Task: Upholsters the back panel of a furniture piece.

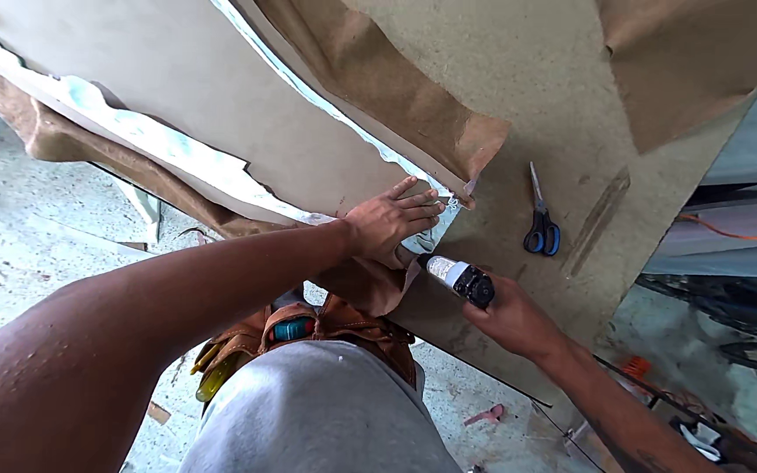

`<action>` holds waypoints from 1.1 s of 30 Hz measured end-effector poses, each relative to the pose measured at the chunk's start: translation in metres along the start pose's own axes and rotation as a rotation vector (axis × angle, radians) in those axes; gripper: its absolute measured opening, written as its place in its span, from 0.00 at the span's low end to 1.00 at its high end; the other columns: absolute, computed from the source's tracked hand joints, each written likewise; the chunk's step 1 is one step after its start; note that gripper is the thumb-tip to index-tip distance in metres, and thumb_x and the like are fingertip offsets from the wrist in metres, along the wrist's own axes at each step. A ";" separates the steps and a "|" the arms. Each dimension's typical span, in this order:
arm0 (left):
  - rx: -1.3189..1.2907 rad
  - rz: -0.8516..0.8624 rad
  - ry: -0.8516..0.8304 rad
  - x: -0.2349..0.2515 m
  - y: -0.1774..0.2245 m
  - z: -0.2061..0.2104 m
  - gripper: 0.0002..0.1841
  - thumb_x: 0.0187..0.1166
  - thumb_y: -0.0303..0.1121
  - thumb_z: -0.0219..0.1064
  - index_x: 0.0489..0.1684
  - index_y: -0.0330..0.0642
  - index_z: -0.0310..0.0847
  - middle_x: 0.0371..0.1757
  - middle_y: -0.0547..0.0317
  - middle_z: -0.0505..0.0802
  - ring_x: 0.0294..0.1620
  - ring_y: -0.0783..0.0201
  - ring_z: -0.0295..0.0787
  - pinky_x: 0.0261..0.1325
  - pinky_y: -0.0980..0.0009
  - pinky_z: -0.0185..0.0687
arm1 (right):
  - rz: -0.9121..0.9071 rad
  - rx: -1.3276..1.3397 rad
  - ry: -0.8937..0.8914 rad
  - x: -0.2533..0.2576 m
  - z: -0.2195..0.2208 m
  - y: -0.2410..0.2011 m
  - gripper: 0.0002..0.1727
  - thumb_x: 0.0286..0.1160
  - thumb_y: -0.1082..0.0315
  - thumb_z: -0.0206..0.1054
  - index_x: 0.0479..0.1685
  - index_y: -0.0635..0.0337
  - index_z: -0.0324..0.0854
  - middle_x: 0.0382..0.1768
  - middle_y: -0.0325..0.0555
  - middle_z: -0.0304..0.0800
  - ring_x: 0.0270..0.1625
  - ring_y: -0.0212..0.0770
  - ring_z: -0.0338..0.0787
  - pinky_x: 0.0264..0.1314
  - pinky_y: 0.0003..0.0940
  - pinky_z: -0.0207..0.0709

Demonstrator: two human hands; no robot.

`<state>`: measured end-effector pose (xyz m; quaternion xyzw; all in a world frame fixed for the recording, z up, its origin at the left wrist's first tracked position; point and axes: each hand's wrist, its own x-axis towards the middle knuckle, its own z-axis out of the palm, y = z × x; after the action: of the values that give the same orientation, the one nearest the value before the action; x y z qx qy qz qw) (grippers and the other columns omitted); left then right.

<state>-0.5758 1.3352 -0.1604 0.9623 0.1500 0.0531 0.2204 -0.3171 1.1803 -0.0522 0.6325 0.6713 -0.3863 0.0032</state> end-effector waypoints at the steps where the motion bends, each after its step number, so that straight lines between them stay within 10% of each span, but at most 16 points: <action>1: -0.005 -0.009 -0.001 0.000 -0.001 -0.002 0.56 0.54 0.76 0.70 0.88 0.55 0.69 0.95 0.65 0.63 0.98 0.53 0.40 0.97 0.40 0.22 | -0.008 0.001 0.010 -0.001 -0.001 -0.004 0.22 0.63 0.55 0.69 0.61 0.38 0.85 0.41 0.23 0.90 0.40 0.21 0.88 0.41 0.30 0.87; 26: -0.030 -0.051 0.066 -0.011 -0.004 -0.003 0.54 0.48 0.71 0.81 0.86 0.62 0.72 0.93 0.67 0.66 0.98 0.58 0.43 0.97 0.44 0.25 | -0.079 0.075 0.020 0.018 0.009 -0.011 0.17 0.64 0.54 0.70 0.54 0.39 0.87 0.39 0.26 0.92 0.39 0.25 0.90 0.42 0.35 0.89; 33: -0.177 -0.314 0.241 -0.124 0.019 -0.041 0.34 0.73 0.56 0.74 0.82 0.59 0.77 0.87 0.71 0.76 0.94 0.66 0.54 0.98 0.57 0.44 | -0.017 0.077 0.022 -0.003 0.008 -0.024 0.23 0.67 0.63 0.73 0.62 0.61 0.85 0.50 0.57 0.94 0.51 0.50 0.94 0.56 0.59 0.86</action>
<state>-0.6957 1.2969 -0.1198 0.8907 0.3181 0.1457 0.2902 -0.3411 1.1766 -0.0436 0.6305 0.6615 -0.4048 -0.0316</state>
